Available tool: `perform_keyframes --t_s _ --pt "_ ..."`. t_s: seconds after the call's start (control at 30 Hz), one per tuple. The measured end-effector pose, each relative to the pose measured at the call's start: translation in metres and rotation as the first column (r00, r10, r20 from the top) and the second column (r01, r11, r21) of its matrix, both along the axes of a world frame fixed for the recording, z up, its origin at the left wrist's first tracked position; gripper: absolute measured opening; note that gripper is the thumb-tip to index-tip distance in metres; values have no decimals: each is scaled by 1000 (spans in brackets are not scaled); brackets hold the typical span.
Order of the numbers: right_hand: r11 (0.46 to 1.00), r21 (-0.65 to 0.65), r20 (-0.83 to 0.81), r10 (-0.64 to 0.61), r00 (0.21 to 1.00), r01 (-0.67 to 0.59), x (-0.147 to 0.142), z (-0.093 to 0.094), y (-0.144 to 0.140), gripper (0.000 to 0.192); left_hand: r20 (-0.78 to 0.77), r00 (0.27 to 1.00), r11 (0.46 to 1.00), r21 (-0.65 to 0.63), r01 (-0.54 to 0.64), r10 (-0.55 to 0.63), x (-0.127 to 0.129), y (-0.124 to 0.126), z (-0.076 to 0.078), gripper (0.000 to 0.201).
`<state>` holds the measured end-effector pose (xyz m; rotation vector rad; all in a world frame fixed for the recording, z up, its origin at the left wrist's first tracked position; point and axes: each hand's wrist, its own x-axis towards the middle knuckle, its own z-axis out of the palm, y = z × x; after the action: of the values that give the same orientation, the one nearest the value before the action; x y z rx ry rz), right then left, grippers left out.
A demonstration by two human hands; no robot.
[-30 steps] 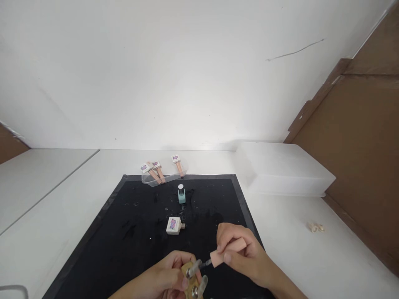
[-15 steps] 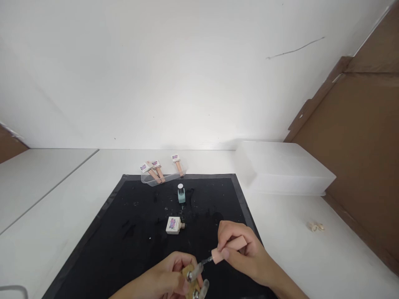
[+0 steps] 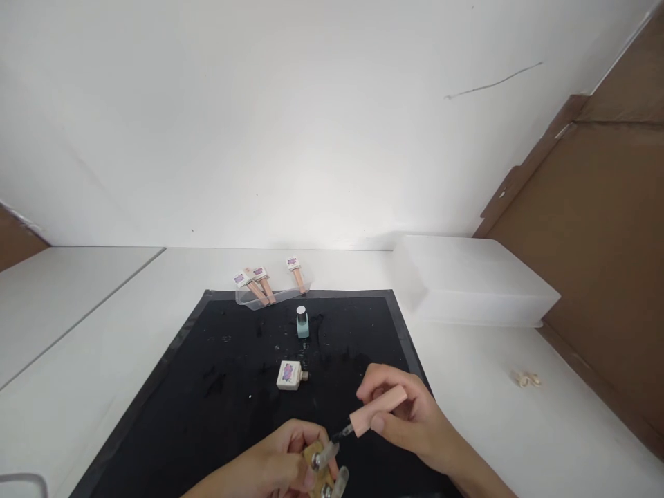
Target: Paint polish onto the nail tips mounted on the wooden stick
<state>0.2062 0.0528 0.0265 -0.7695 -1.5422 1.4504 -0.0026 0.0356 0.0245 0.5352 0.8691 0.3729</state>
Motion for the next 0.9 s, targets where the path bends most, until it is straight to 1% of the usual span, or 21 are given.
perform_keyframes --t_s 0.1,0.13,0.17,0.27,0.33,0.43,0.53,0.67,0.77,0.83,0.9 --pt "999 -8 -45 31 999 -31 -2 -1 0 15 11 1000 1000 -6 -9 9 -1 -1 -1 24" --pt "997 -57 -66 54 996 -58 -3 -1 0 14 16 1000 1000 -1 -12 12 -1 -2 -2 23" --pt "994 -77 -74 78 994 -83 -4 -1 0 13 19 1000 1000 6 -11 11 -1 -2 -2 22" --pt "994 -4 -66 110 992 -111 -5 0 -1 10 1 1000 1000 13 -4 4 0 -1 -1 21" --pt "990 44 -80 135 988 -132 -6 0 -1 13 -23 1000 1000 9 -5 6 1 0 0 22" --pt "986 56 -89 161 983 -157 -7 0 -1 13 -26 1000 1000 -1 3 -3 2 1 -1 22" --pt "987 51 -30 157 987 -155 -7 0 -2 12 28 1000 1000 19 13 -14 0 1 -5 22" --pt "988 21 58 150 987 -151 -7 3 -3 10 67 998 1000 11 -11 10 -2 -1 -6 21" --pt "994 48 109 92 990 -97 -6 6 -2 12 80 997 1000 12 -12 11 -1 -2 -5 21" --pt "998 44 106 49 993 -54 -4 7 -1 14 85 996 1000 25 2 -4 -1 -1 -5 19" --pt "999 20 64 28 998 -29 -2 6 0 13 79 997 999 41 10 -14 0 -1 -5 17"
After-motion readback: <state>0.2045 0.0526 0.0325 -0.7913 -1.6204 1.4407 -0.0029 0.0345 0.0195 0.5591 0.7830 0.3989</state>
